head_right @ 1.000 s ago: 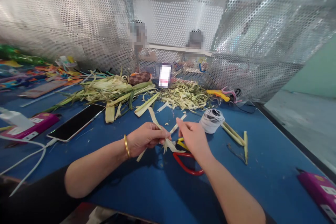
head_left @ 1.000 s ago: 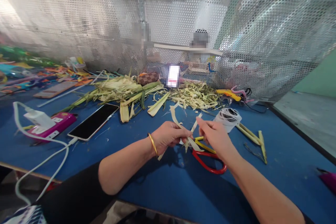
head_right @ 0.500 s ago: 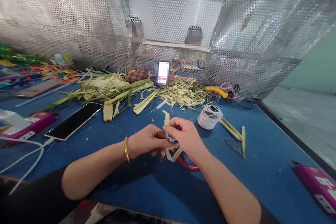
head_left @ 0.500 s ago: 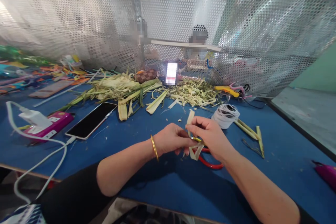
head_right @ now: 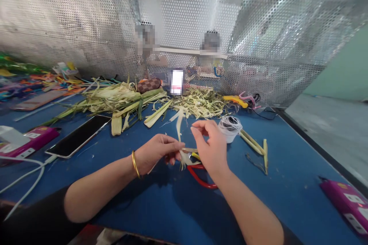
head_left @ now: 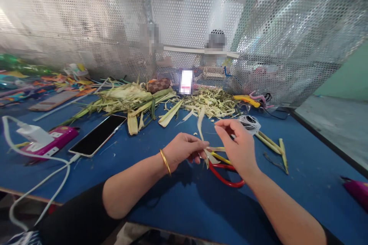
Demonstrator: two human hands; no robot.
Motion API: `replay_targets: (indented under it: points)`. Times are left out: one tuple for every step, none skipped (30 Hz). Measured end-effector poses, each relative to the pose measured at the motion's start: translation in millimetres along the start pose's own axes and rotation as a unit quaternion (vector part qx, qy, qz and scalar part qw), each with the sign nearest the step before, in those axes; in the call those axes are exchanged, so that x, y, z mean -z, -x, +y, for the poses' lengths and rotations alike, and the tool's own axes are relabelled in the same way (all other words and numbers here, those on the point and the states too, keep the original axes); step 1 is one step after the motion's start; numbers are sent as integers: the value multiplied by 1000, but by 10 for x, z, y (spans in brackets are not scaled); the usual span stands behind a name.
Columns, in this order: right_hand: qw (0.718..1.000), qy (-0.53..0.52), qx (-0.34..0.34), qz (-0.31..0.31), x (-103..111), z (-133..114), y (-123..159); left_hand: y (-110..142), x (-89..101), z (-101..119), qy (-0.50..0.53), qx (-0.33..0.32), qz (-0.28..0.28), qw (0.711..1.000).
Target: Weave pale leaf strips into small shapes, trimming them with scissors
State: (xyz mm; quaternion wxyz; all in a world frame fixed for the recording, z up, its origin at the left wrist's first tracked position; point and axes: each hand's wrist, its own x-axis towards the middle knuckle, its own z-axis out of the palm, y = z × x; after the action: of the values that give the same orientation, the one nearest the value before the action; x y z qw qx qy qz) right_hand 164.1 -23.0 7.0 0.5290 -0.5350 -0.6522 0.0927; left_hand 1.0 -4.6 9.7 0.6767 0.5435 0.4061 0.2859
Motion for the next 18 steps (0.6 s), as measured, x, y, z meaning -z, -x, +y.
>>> replay_targets:
  points:
    - [997,27,77,-17,31,-29,1,-9,14,4,34,3,10,999]
    - [986,52,151,-49,50,-60,10,-17,28,9,70,7,18,997]
    - [967,82,224,-90,55,-88,27,-25,42,15,105,11,24,994]
    - [941,117,290,-131,44,-111,52,-30,55,21,133,14,31,991]
    - [910,157,345,-168,18,-127,81,-34,66,27,153,15,37,987]
    - [880,196,386,-197,-19,-134,113,-36,74,31,169,15,44,984]
    - [853,231,415,-216,-62,-133,144,-38,80,34,179,15,52,982]
    - [833,260,435,-223,-107,-125,171,-38,83,36,185,15,57,981]
    - [819,282,447,-221,-147,-113,194,-39,84,36,187,17,61,980]
    - [812,296,454,-216,-180,-99,211,-40,83,35,190,19,62,980]
    - [810,303,457,-209,-203,-86,222,-42,82,34,194,21,60,979]
    - [812,303,456,-203,-215,-76,227,-44,79,32,197,22,57,978]
    - [816,299,453,-198,-217,-70,229,-47,76,30,201,21,55,978]
    - [820,293,451,-195,-212,-70,228,-50,72,29,207,21,56,976]
    - [823,287,450,-193,-200,-74,226,-51,67,28,214,22,61,975]
    - [825,281,452,-190,-186,-82,224,-51,61,28,221,22,71,972]
    - [825,275,456,-188,-171,-92,223,-50,55,29,227,23,85,970]
    - [824,270,461,-187,-157,-103,223,-46,48,31,231,23,99,968]
